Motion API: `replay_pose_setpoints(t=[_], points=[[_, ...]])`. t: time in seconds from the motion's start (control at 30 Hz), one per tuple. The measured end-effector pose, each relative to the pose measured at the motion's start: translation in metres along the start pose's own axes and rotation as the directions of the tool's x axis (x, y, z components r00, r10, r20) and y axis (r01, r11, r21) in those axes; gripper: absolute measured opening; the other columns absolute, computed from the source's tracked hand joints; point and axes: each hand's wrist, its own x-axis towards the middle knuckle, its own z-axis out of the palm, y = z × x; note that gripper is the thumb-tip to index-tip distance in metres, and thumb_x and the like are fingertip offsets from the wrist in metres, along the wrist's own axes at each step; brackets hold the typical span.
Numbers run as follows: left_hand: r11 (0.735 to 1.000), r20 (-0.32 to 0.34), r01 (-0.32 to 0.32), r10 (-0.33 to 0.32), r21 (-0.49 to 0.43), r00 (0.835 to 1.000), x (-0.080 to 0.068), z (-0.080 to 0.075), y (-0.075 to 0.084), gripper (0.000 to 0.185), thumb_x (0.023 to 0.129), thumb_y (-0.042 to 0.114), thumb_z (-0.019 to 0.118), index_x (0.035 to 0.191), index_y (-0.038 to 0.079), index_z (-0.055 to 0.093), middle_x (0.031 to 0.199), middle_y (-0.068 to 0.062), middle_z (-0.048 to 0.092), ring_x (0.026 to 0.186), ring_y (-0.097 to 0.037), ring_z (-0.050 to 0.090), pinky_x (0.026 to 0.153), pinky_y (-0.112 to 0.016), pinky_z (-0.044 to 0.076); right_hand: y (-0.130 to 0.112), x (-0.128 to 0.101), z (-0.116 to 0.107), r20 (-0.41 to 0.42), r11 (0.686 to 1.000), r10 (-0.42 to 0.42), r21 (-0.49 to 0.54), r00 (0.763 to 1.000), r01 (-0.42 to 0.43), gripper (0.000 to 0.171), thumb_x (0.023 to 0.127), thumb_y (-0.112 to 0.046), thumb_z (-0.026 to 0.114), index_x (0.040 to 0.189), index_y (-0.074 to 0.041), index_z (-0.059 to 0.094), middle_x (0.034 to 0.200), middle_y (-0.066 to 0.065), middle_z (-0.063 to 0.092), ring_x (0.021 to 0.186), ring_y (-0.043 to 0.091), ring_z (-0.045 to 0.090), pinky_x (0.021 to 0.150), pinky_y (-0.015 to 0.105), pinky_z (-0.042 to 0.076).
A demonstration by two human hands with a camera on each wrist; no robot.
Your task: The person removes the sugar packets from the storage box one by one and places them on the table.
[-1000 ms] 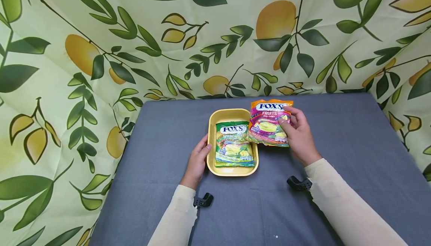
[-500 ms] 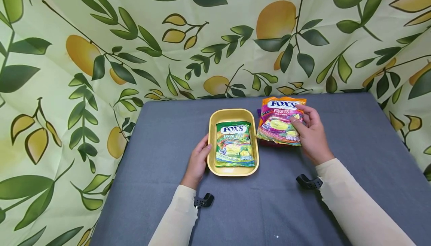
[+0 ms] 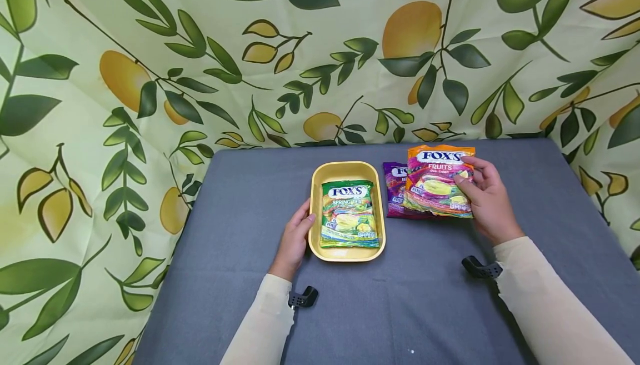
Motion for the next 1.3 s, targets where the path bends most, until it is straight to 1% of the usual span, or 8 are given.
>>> replay_pose_setpoints(t=[0.2, 0.43, 0.53, 0.77, 0.9, 1.0, 1.17, 1.3], points=[[1.0, 0.003, -0.001, 0.001, 0.004, 1.0, -0.001, 0.0, 0.001, 0.057, 0.113, 0.014, 0.051, 0.167, -0.002, 0.039, 0.166, -0.023, 0.044, 0.146, -0.036, 0.049, 0.116, -0.041, 0.045, -0.001, 0.003, -0.023, 0.002, 0.998, 0.056, -0.006, 0.998, -0.056, 0.048, 0.11, -0.015, 0.066, 0.154, -0.023, 0.048, 0.135, 0.002, 0.06, 0.096, 0.012, 0.075, 0.075, 0.029, 0.064], [1.0, 0.003, 0.001, -0.001, -0.011, 1.0, -0.001, 0.0, 0.001, 0.058, 0.113, 0.014, 0.052, 0.167, -0.002, 0.038, 0.166, -0.024, 0.043, 0.148, -0.038, 0.046, 0.12, -0.046, 0.041, -0.002, 0.007, -0.047, 0.059, 0.995, 0.068, -0.076, 0.996, -0.063, 0.047, 0.112, -0.013, 0.062, 0.155, -0.024, 0.048, 0.133, -0.002, 0.061, 0.097, 0.009, 0.074, 0.074, 0.026, 0.063], [1.0, 0.001, -0.001, 0.001, -0.005, 1.0, -0.001, 0.0, 0.002, 0.058, 0.113, 0.014, 0.052, 0.167, -0.002, 0.038, 0.166, -0.024, 0.043, 0.148, -0.038, 0.046, 0.12, -0.047, 0.04, -0.002, 0.008, -0.055, 0.067, 0.994, 0.077, -0.083, 0.995, -0.072, 0.047, 0.112, -0.012, 0.062, 0.155, -0.024, 0.049, 0.132, -0.005, 0.063, 0.096, 0.009, 0.074, 0.073, 0.027, 0.063], [1.0, -0.002, 0.005, -0.005, 0.009, 1.0, -0.001, 0.0, 0.002, 0.058, 0.113, 0.014, 0.052, 0.167, -0.002, 0.038, 0.166, -0.023, 0.043, 0.147, -0.036, 0.047, 0.118, -0.043, 0.042, -0.006, 0.01, -0.074, 0.054, 0.979, 0.13, -0.165, 0.99, -0.12, 0.045, 0.112, -0.018, 0.064, 0.153, -0.029, 0.049, 0.129, -0.009, 0.065, 0.096, 0.009, 0.074, 0.073, 0.027, 0.063], [1.0, -0.008, 0.012, -0.012, 0.022, 1.0, -0.001, -0.001, 0.002, 0.058, 0.113, 0.016, 0.052, 0.167, 0.0, 0.038, 0.166, -0.02, 0.044, 0.147, -0.033, 0.048, 0.116, -0.039, 0.044, -0.005, 0.01, -0.085, 0.069, 0.98, 0.148, -0.149, 0.987, -0.136, 0.043, 0.112, -0.015, 0.063, 0.151, -0.029, 0.05, 0.128, -0.009, 0.065, 0.095, 0.008, 0.074, 0.073, 0.027, 0.063], [1.0, -0.009, 0.019, -0.018, 0.023, 1.0, -0.001, -0.001, 0.002, 0.059, 0.113, 0.017, 0.052, 0.168, 0.0, 0.038, 0.167, -0.019, 0.044, 0.148, -0.033, 0.047, 0.116, -0.038, 0.045, -0.003, 0.011, -0.092, 0.069, 0.976, 0.155, -0.163, 0.985, -0.143, 0.042, 0.112, -0.015, 0.063, 0.15, -0.029, 0.05, 0.126, -0.011, 0.066, 0.095, 0.007, 0.073, 0.073, 0.026, 0.063], [0.999, -0.014, 0.026, -0.025, 0.032, 1.0, -0.002, 0.0, 0.002, 0.059, 0.113, 0.017, 0.052, 0.168, 0.001, 0.038, 0.168, -0.018, 0.043, 0.148, -0.032, 0.047, 0.116, -0.038, 0.044, 0.003, 0.014, -0.101, 0.053, 0.962, 0.172, -0.223, 0.984, -0.157, 0.04, 0.112, -0.019, 0.063, 0.148, -0.031, 0.051, 0.126, -0.016, 0.066, 0.095, 0.006, 0.072, 0.072, 0.026, 0.063], [0.999, -0.01, 0.019, -0.019, 0.028, 1.0, -0.001, 0.0, 0.002, 0.058, 0.114, 0.017, 0.051, 0.168, 0.001, 0.038, 0.167, -0.019, 0.043, 0.147, -0.034, 0.048, 0.116, -0.039, 0.045, 0.007, 0.016, -0.106, 0.048, 0.955, 0.184, -0.246, 0.982, -0.167, 0.039, 0.113, -0.021, 0.063, 0.148, -0.033, 0.051, 0.124, -0.018, 0.066, 0.095, 0.005, 0.072, 0.071, 0.026, 0.062]])
